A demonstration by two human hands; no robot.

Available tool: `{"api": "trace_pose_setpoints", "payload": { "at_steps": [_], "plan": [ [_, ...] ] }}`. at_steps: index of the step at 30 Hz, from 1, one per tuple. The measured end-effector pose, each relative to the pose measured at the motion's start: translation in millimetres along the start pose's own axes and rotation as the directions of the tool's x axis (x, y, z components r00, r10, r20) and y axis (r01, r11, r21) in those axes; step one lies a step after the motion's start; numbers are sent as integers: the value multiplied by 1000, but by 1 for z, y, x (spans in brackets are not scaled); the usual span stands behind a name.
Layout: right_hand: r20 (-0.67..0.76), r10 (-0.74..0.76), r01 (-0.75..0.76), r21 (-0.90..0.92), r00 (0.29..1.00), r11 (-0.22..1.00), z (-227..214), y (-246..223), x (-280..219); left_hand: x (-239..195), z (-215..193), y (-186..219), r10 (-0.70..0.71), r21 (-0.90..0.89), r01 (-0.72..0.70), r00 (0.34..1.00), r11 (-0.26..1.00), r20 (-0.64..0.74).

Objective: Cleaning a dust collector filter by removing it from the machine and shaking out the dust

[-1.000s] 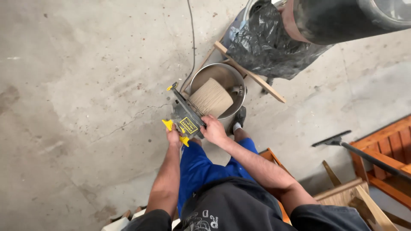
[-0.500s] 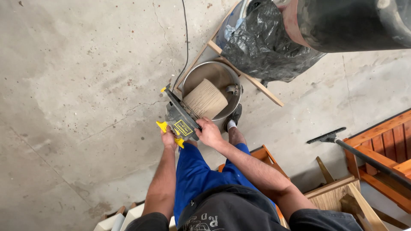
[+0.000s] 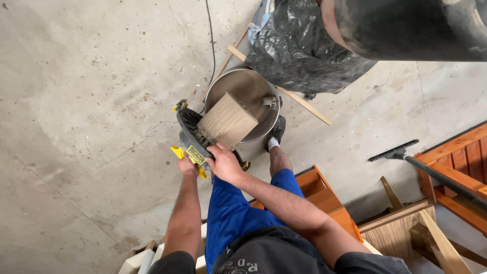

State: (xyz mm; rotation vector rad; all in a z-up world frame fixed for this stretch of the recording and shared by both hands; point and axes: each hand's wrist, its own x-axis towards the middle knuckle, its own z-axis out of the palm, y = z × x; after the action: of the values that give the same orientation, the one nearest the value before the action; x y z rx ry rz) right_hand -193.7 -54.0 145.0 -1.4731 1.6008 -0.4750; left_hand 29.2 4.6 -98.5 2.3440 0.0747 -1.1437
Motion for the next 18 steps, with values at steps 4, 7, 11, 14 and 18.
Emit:
{"api": "trace_pose_setpoints", "payload": {
  "at_steps": [4, 7, 11, 14, 18],
  "plan": [
    [-4, -49, 49, 59, 999, 997, -9, 4, -1, -11, -1, 6, 9, -41, -8, 1000, 999, 19],
    [66, -81, 71, 142, 995, 987, -42, -4, -5, -18, -2, 11, -6, -54, 6, 1000, 999, 7],
    [-64, -13, 34, 339, 998, 940, -77, 19, -15, -23, -7, 9, 2, -133, 5, 998, 991, 57],
    [90, 301, -300, 550, 949, 779, -123, 50, -10, -28, -15, 10, 5, -157, 4, 998, 988, 62],
    [190, 568, -575, 512, 801, 639, -153, 130, 26, -61, -14, 30, -26, -115, 32, 998, 993, 55]
  ]
}}
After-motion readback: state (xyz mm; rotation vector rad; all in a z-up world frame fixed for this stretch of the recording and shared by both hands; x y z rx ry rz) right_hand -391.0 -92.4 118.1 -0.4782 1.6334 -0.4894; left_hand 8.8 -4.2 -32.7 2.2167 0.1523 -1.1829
